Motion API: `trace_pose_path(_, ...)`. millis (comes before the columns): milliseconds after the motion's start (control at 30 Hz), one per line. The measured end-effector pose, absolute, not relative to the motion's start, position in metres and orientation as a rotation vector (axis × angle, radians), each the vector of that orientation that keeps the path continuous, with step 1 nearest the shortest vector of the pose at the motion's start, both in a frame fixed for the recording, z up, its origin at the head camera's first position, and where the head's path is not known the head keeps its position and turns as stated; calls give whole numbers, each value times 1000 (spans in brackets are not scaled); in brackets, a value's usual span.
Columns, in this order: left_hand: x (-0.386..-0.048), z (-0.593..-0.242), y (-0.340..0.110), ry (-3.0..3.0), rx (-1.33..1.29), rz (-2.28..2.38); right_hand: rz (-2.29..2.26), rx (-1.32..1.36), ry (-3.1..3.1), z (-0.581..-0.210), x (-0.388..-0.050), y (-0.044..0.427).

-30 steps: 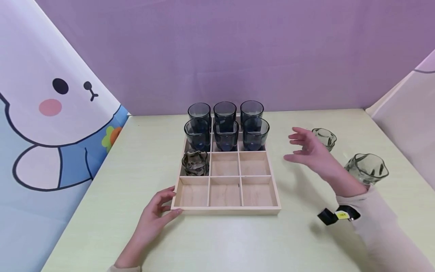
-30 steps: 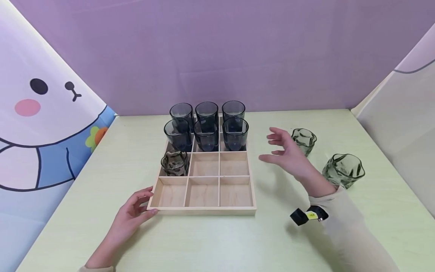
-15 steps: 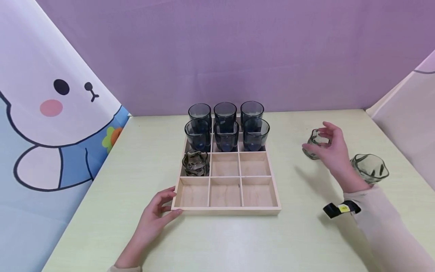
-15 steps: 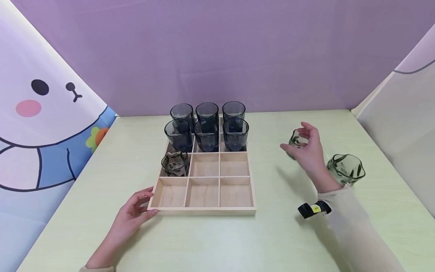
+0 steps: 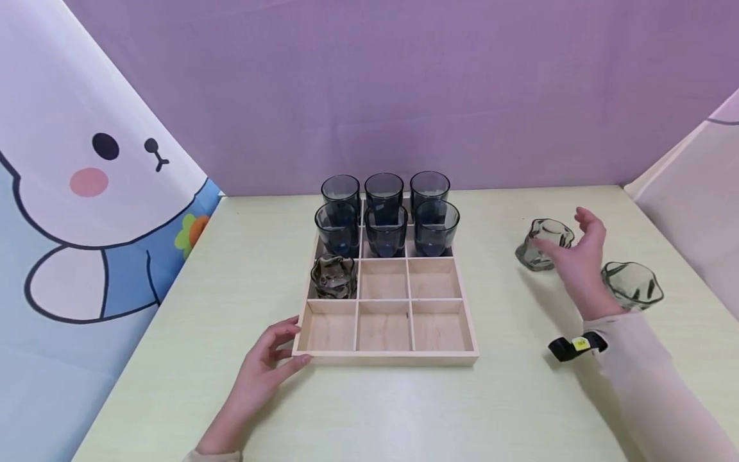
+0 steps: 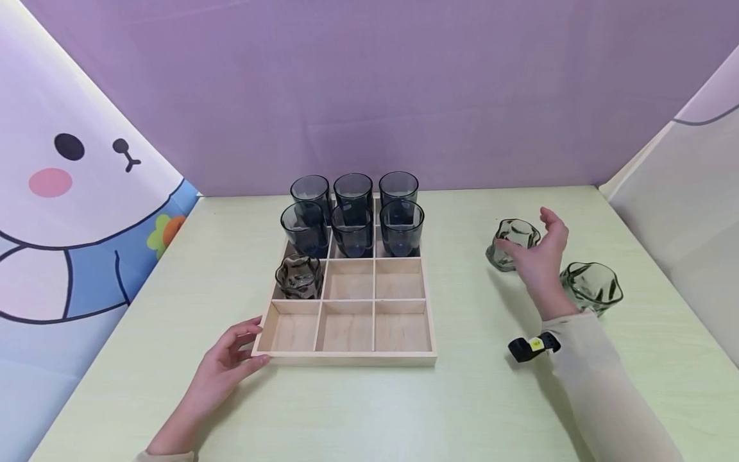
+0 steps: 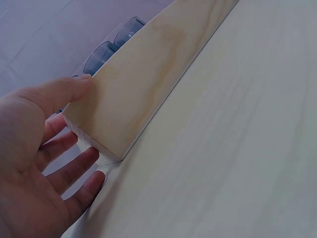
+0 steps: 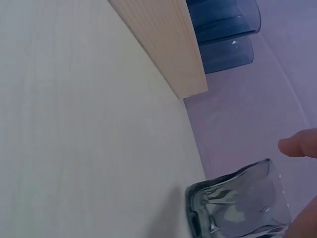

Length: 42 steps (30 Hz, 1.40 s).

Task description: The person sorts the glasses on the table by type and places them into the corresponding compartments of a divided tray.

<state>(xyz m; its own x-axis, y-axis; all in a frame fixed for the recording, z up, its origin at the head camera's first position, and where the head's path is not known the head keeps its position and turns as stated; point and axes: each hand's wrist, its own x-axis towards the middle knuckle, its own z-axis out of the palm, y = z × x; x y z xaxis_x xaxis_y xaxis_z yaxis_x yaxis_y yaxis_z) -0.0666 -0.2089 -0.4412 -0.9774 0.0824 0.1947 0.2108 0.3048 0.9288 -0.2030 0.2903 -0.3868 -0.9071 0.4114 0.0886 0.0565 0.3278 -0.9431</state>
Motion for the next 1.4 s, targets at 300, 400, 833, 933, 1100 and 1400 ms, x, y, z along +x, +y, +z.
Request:
trace_pose_path(300,-67,-441,-209,-2456,-277,-1757,1769,-513,-2366,-402,-213,296)
trace_pose_path(400,-67,-441,-209,-2443,-304,-1756,1783,-513,-2382,-404,-216,297)
trace_pose_path(833,-67,-442,-209,-2428,-313,-1766,1741,-516,-2402,-403,-214,297)
trace_pose_path(933,-68,-442,-209,-2423,-322,-1766,1732,-516,-2389,-403,-214,296)
trace_pose_path(1100,-67,-442,-209,-2425,-315,-1766,1723,-520,-2351,-404,-215,292)
trace_pose_path(1400,-67,-442,-209,-2435,-303,-1771,1755,-491,-2317,-398,-209,283)
